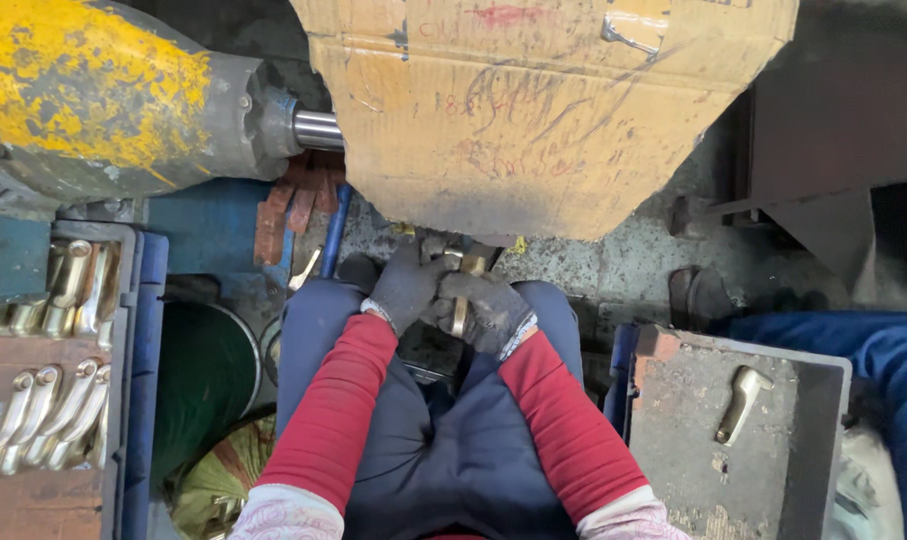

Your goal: The person sits on the floor and repeatedly rubs small brass-colored metal handles against a rotating grinding wheel to smooth or polish their surfaces. The person handles the items one at a time, rotating them in hand, and places finished pieces into a nearby metal tray.

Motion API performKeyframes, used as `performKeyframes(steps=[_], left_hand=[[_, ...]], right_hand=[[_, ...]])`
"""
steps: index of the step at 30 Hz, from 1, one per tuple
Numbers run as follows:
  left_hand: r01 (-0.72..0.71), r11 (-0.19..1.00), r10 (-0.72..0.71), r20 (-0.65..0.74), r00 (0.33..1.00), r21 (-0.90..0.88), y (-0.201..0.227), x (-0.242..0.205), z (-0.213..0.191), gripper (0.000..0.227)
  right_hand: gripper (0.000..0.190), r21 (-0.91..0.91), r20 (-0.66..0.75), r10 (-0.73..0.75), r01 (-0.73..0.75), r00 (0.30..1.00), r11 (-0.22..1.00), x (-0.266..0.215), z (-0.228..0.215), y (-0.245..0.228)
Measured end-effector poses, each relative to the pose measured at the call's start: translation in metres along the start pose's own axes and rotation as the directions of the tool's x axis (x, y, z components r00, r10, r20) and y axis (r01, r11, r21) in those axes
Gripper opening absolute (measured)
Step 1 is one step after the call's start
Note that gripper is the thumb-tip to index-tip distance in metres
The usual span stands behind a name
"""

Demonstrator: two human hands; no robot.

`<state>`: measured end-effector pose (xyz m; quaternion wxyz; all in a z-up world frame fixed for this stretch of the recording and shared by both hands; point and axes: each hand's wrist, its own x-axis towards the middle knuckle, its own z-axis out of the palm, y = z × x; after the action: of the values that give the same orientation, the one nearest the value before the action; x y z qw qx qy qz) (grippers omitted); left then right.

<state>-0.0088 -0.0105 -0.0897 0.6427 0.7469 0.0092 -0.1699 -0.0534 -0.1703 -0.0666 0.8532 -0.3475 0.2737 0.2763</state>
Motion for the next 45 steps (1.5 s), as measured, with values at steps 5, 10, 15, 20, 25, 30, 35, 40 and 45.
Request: performKeyframes(steps=[5, 10, 15, 20, 25, 30, 35, 40, 45], left_hand=[[0.301, 0.917, -0.302, 0.039, 0.953, -0.263, -0.047, 0.012, 0.005, 0.025], [-0.43, 0.189, 0.374, 0.34, 0.863, 0.883, -0.101, 0.05, -0.001, 0.023], [-0.456, 0.363, 0.465, 0.266, 0.844, 0.813, -0.093, 0.032, -0.012, 0.018], [-0.259, 0.932, 0.23, 0.139, 0.963, 0.253, -0.014, -0.028, -0.027, 0.027], [-0.132, 0.99, 0.138, 0.13, 0.982, -0.055, 0.045, -0.07, -0.029, 0.034], [-0.168, 0.974, 0.199, 0.219, 0.955, -0.152, 0.057, -0.079, -0.03, 0.032], [-0.166, 0.967, 0.216, 0.275, 0.937, -0.195, 0.05, -0.079, -0.031, 0.029], [-0.178, 0.956, 0.236, 0.253, 0.938, -0.234, 0.049, -0.077, -0.035, 0.021], [0.083, 0.923, 0.036, 0.297, 0.954, -0.377, 0.053, -0.077, -0.038, 0.021]], right_hand=[[0.013, 0.066, 0.016, 0.129, -0.13, 0.992, 0.989, 0.025, -0.016, 0.003], [0.013, 0.106, -0.023, 0.172, -0.169, 0.985, 0.98, 0.042, -0.011, -0.004], [0.014, -0.052, -0.104, 0.181, -0.187, 0.978, 0.981, 0.027, -0.007, -0.001], [0.029, -0.345, 0.19, -0.033, 0.099, 0.981, 0.933, -0.025, 0.0, 0.01], [0.04, -0.448, 0.437, -0.129, 0.34, 0.89, 0.827, -0.065, 0.012, 0.008], [0.039, -0.406, 0.467, -0.104, 0.318, 0.878, 0.857, -0.084, 0.019, 0.006], [0.033, -0.46, 0.551, -0.139, 0.438, 0.823, 0.772, -0.098, 0.02, 0.006], [0.039, -0.264, 0.446, -0.269, 0.412, 0.854, 0.872, -0.134, 0.02, 0.002], [0.04, -0.164, 0.11, -0.619, 0.628, 0.778, 0.76, -0.205, -0.012, -0.01]])
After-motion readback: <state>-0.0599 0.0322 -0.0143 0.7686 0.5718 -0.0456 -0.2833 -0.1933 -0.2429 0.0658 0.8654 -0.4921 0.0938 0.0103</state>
